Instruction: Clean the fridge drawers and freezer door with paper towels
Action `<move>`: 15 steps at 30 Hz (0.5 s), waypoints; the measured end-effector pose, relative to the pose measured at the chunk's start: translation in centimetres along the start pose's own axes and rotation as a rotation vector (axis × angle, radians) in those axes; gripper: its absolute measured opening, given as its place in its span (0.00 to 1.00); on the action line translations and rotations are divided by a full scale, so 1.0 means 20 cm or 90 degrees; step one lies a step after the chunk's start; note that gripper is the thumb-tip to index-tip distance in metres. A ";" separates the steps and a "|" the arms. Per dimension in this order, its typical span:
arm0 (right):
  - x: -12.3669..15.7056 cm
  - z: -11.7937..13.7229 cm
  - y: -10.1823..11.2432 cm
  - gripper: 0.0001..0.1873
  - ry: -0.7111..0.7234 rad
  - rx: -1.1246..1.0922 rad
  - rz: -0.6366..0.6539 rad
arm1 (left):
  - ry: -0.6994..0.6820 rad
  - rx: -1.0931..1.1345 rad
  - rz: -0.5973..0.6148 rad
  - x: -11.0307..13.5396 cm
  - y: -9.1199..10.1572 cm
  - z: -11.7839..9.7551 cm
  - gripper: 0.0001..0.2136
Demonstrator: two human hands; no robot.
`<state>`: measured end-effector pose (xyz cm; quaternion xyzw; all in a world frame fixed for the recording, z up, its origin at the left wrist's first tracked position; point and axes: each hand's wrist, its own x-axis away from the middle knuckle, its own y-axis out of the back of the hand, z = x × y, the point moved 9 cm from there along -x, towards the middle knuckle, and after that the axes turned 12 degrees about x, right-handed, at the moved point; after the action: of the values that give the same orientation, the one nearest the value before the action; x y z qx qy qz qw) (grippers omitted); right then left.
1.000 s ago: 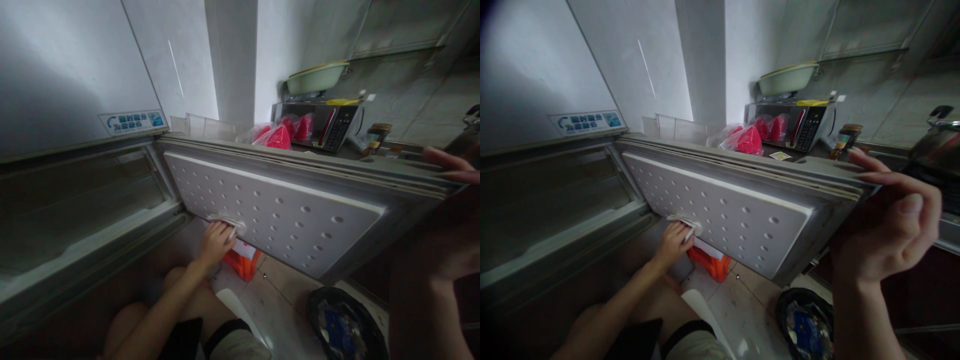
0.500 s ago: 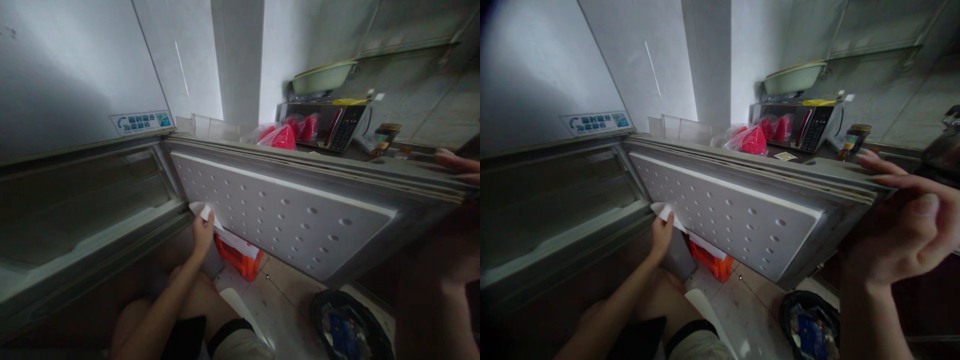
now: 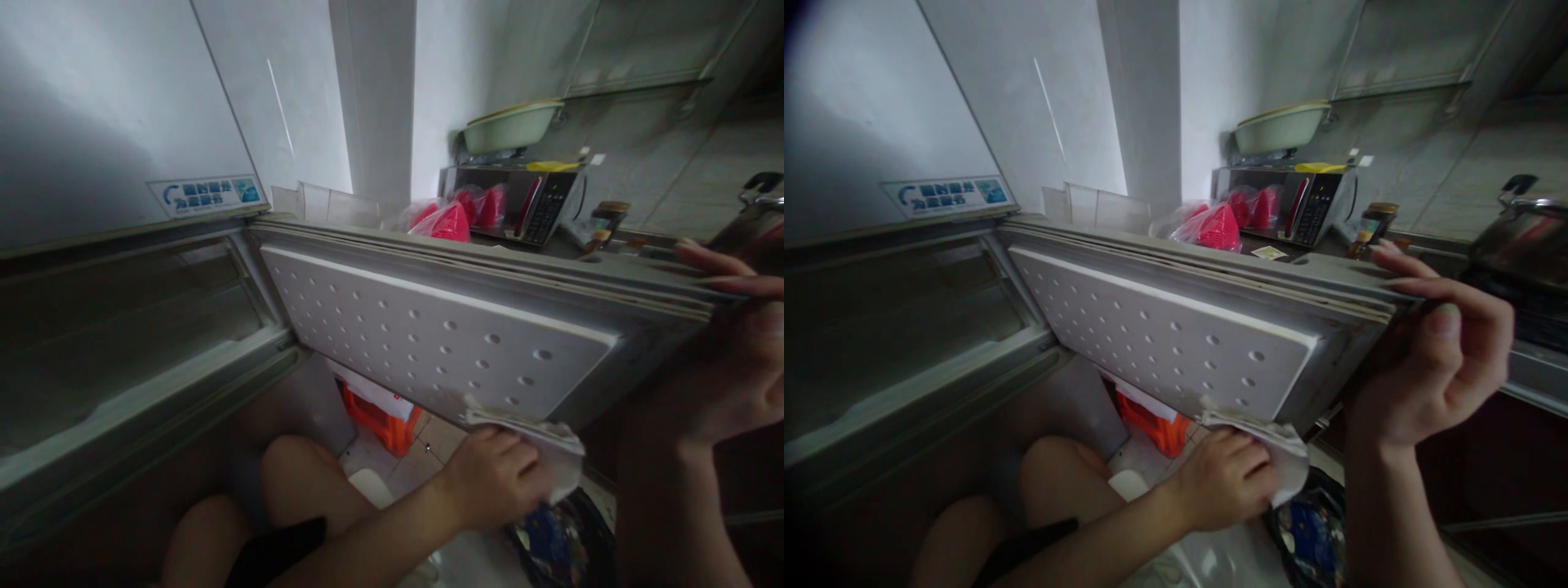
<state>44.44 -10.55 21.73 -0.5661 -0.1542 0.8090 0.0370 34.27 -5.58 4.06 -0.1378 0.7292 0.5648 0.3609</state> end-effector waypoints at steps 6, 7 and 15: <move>0.00 0.01 -0.01 0.09 -0.005 0.003 0.005 | -0.044 -0.053 -0.016 0.13 -0.06 0.06 0.06; 0.00 0.01 -0.01 0.09 -0.002 0.000 0.006 | -0.034 -0.064 -0.026 0.16 -0.03 0.11 0.06; -0.01 -0.05 0.02 0.09 0.015 -0.037 -0.005 | 0.168 -0.143 -0.081 0.41 0.36 0.50 0.08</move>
<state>45.43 -10.68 21.43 -0.5758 -0.1796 0.7973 0.0251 27.98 7.70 2.66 -0.2958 0.6921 0.5962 0.2794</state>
